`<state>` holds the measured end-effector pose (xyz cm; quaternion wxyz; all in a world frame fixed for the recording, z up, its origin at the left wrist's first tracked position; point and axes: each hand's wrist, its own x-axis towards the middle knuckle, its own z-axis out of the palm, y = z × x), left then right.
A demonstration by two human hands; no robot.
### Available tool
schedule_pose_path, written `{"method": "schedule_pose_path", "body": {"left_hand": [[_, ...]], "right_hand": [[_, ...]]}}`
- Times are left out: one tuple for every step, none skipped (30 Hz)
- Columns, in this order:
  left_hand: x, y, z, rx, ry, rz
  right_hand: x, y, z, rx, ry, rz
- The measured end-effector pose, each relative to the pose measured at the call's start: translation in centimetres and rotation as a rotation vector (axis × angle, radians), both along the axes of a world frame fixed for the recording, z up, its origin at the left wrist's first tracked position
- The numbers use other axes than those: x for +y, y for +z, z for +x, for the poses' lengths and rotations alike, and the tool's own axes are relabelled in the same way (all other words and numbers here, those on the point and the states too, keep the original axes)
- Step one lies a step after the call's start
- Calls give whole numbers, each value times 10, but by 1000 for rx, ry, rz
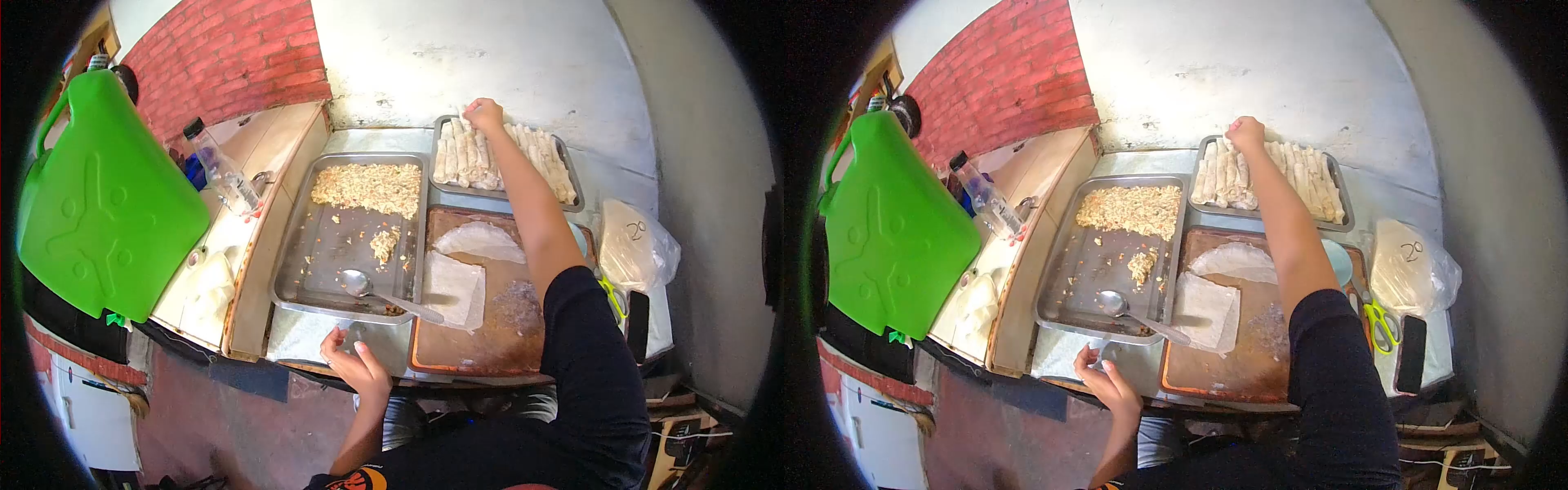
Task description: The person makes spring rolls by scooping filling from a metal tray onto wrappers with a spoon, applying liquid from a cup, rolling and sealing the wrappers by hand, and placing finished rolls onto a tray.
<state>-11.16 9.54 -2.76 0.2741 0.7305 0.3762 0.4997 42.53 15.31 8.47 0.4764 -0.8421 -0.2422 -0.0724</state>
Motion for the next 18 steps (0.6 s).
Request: {"method": "schedule_pose_path", "body": {"left_hand": [[0,0,1,-3,-7,2],[1,-1,1,-14,-6,-2],[1,-2,1,-25,-7,-8],[1,-3,1,-35,-7,-13],[1,-3,0,-35,-9,-9],[1,-3,1,-38,-11,-7],[1,-2,1,-41,-14,-4],[1,-2,1,-37,-15,-2],[1,-2,1,-33,-17,0],[1,-2,1,-29,-20,1],[1,-1,2,-25,-16,4],[1,-1,2,-20,-12,7],[1,-1,2,-15,-5,13],[1,-1,2,-2,7,6],[2,-1,3,-6,5,15],[2,-1,3,-8,3,22],[2,0,3,-10,1,27],[2,1,3,-17,3,35]], "right_hand": [[10,-5,8,-57,-24,-54],[18,-12,15,-115,-47,-110],[21,-15,15,-186,-69,-161],[25,-19,15,-256,-90,-211],[28,-23,14,-328,-111,-262],[30,-24,16,-323,-115,-284],[32,-24,20,-319,-121,-307],[33,-27,22,-312,-129,-330],[32,-24,17,-316,-132,-380],[30,-18,11,-320,-137,-431],[26,-12,4,-325,-144,-483],[23,-16,5,-326,-134,-474],[20,-19,6,-328,-124,-462],[19,-18,7,-332,-112,-446],[18,-15,10,-311,-110,-448],[16,-11,14,-288,-108,-450],[14,-8,13,-266,-105,-456],[5,8,-12,-310,-97,-446]]}}
